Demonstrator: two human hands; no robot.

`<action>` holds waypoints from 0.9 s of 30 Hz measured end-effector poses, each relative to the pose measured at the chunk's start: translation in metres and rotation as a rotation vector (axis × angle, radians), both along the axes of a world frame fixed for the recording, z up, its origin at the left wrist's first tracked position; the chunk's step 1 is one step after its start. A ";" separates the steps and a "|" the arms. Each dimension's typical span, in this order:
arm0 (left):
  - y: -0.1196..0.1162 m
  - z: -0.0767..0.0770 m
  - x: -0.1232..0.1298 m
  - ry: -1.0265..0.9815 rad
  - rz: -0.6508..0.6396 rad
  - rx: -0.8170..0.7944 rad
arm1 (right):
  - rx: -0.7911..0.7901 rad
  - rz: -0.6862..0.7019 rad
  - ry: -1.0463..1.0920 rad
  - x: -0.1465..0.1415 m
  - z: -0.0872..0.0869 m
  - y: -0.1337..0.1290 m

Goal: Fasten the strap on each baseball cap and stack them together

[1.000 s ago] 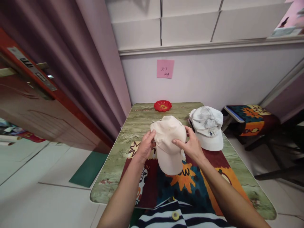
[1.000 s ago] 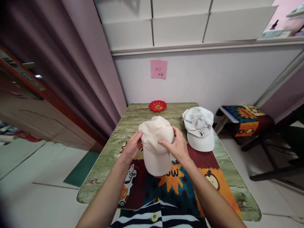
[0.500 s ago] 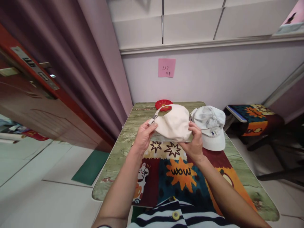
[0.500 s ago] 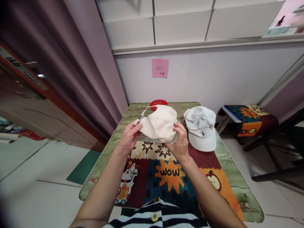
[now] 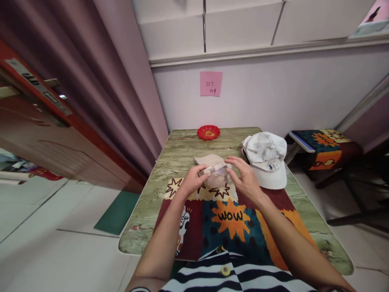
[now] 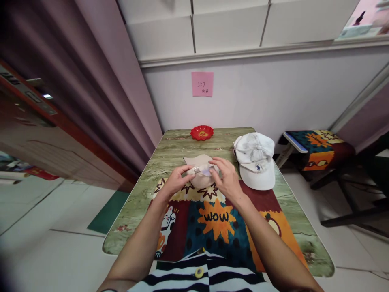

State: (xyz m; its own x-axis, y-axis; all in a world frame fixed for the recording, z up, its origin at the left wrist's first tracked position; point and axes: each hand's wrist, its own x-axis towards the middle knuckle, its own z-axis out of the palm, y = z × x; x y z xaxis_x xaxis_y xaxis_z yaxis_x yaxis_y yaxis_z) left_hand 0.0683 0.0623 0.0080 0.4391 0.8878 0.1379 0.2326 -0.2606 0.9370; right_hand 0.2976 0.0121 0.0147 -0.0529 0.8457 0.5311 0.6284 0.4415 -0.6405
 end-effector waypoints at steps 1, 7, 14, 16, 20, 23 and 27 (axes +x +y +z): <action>-0.002 0.003 0.000 0.005 -0.009 0.002 | -0.015 0.031 -0.010 -0.006 0.003 0.003; -0.013 0.024 -0.006 0.054 -0.120 0.003 | -0.157 0.140 0.026 -0.025 -0.001 0.013; -0.015 0.026 0.001 -0.043 -0.199 -0.102 | -0.234 0.127 0.221 -0.017 -0.007 0.012; -0.014 0.022 0.005 -0.085 -0.193 -0.141 | -0.277 0.145 0.302 -0.017 -0.013 0.013; -0.013 0.015 0.010 -0.189 -0.121 -0.215 | -0.310 0.169 0.436 -0.020 -0.020 0.016; -0.012 0.014 0.011 -0.253 -0.041 -0.256 | -0.307 0.183 0.451 -0.025 -0.019 0.014; -0.011 0.013 0.012 -0.301 0.011 -0.276 | -0.278 0.164 0.353 -0.027 -0.013 0.010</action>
State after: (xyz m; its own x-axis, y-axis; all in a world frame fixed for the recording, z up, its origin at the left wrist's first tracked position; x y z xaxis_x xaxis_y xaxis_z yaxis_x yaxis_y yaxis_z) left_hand 0.0798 0.0517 0.0208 0.4057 0.9139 0.0142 -0.0611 0.0116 0.9981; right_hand 0.2702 0.0222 0.0020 -0.0543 0.9537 0.2957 0.2877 0.2985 -0.9100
